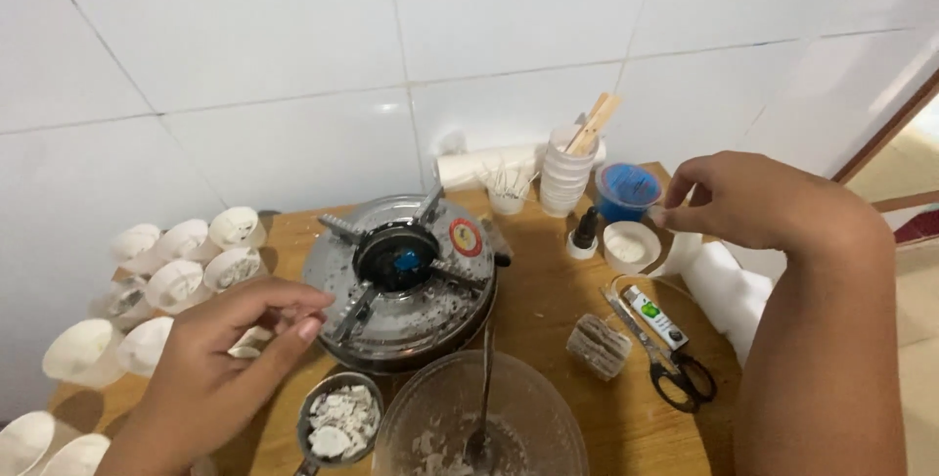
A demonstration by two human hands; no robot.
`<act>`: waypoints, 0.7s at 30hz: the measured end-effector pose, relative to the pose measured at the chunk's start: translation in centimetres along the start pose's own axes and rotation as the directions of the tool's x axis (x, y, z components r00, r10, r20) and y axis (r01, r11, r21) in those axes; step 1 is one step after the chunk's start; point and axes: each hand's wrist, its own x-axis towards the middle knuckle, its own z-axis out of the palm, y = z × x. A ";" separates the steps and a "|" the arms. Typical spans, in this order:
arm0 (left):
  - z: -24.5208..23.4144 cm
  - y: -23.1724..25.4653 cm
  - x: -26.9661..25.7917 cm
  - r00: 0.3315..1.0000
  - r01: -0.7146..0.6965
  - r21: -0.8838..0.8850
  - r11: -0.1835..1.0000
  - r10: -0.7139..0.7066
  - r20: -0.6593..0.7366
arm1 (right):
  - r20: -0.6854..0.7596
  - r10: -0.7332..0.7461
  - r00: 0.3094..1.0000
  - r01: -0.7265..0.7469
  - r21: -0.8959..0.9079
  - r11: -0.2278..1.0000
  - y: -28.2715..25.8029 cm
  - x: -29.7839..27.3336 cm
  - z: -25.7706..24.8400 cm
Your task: Breaking solid wax into smaller pieces and transferring them into a melting pot on a stove.
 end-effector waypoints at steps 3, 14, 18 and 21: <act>0.5 -1.0 -0.3 0.998 0.054 -0.011 0.998 -0.055 -0.039 | 0.021 0.023 1.000 -0.025 0.064 0.998 0.1 0.0 -0.4; 1.7 -2.2 -1.6 0.953 0.215 -0.070 0.974 -0.225 -0.201 | 0.083 0.019 0.996 -0.015 -0.040 0.999 -0.1 4.2 1.8; 1.8 -1.3 -1.4 0.979 0.092 0.070 0.993 -0.077 -0.186 | 0.080 0.023 0.996 -0.023 -0.011 1.000 -1.6 1.4 0.7; 1.8 -1.3 -1.2 0.986 -0.029 0.276 0.961 0.074 -0.152 | 0.031 0.010 0.999 -0.009 -0.005 1.000 -0.7 0.9 0.4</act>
